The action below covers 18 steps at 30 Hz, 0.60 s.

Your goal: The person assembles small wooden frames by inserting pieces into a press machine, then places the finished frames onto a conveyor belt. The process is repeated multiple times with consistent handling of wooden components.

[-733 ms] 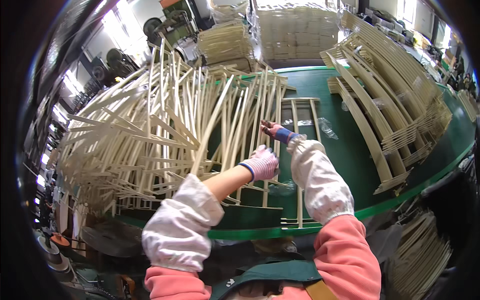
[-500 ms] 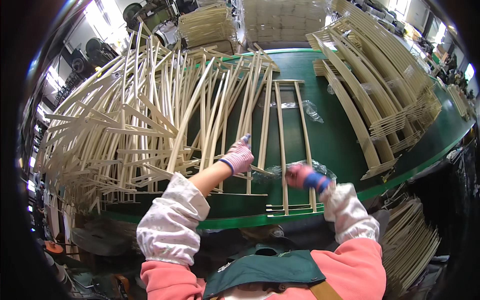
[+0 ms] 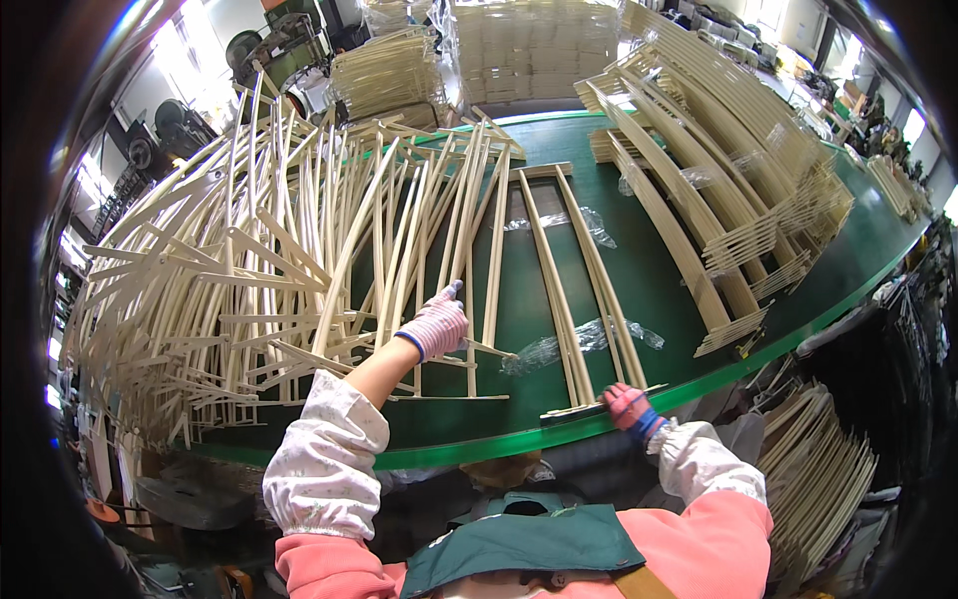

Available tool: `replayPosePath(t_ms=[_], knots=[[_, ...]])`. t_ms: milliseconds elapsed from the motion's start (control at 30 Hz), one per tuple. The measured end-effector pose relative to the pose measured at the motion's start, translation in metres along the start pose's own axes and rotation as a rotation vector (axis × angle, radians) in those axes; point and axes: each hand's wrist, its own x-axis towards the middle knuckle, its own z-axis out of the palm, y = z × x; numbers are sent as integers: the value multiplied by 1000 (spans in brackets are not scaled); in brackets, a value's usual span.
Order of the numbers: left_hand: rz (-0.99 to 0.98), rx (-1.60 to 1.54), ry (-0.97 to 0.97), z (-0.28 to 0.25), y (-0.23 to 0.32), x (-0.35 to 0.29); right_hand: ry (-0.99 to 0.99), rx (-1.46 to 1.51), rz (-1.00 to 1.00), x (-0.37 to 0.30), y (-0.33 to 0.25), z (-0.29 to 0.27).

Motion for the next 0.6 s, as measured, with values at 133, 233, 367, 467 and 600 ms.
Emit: replayPosePath(t_ms=[133,233,367,467,600], knots=[[-50,49,-2,1,7,5,344,-60,-109,19,2,-90],[-86,-16,-15,6,19,11,436,-59,-130,58,-2,-169],[-367,659,192,19,43,16,232,67,-118,118,7,-284],[-119,213,-48,27,48,13,667,-56,-275,154,53,-357],[-130,159,220,34,49,4,1117,15,-333,179,145,-445]])
